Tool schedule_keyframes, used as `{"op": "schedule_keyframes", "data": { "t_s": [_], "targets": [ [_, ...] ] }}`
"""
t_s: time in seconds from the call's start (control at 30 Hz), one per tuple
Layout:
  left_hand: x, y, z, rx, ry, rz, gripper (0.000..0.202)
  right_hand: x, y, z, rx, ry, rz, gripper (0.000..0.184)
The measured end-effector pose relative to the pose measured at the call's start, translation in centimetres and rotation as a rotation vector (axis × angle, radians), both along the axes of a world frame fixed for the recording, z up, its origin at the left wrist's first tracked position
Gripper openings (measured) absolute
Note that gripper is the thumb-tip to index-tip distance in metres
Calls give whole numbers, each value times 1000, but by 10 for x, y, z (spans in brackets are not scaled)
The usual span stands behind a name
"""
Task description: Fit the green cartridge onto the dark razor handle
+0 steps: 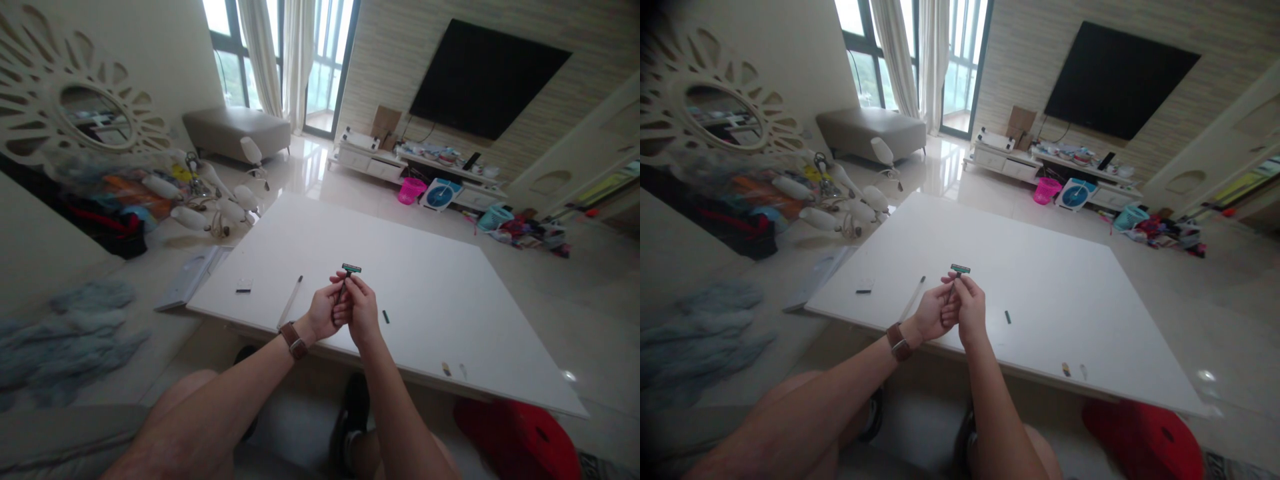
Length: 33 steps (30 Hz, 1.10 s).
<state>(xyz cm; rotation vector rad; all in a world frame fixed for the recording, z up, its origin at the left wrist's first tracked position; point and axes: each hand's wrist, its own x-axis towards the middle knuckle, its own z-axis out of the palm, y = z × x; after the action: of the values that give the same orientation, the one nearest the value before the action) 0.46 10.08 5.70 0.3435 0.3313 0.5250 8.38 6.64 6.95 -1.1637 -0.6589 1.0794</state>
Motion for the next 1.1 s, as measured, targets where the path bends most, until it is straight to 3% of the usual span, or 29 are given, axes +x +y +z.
{"op": "schedule_keyframes", "data": {
  "t_s": [0.4,0.57,1.1],
  "targets": [
    [7,-12,16,-45,122,122,47,-5,-7,7,58,-315,-38,26],
    [12,-17,19,5,128,96,49,-1,-10,3,50,-330,-124,35],
    [10,-9,22,53,109,91,57,-3,-2,5,33,-313,-132,44]
  ]
}}
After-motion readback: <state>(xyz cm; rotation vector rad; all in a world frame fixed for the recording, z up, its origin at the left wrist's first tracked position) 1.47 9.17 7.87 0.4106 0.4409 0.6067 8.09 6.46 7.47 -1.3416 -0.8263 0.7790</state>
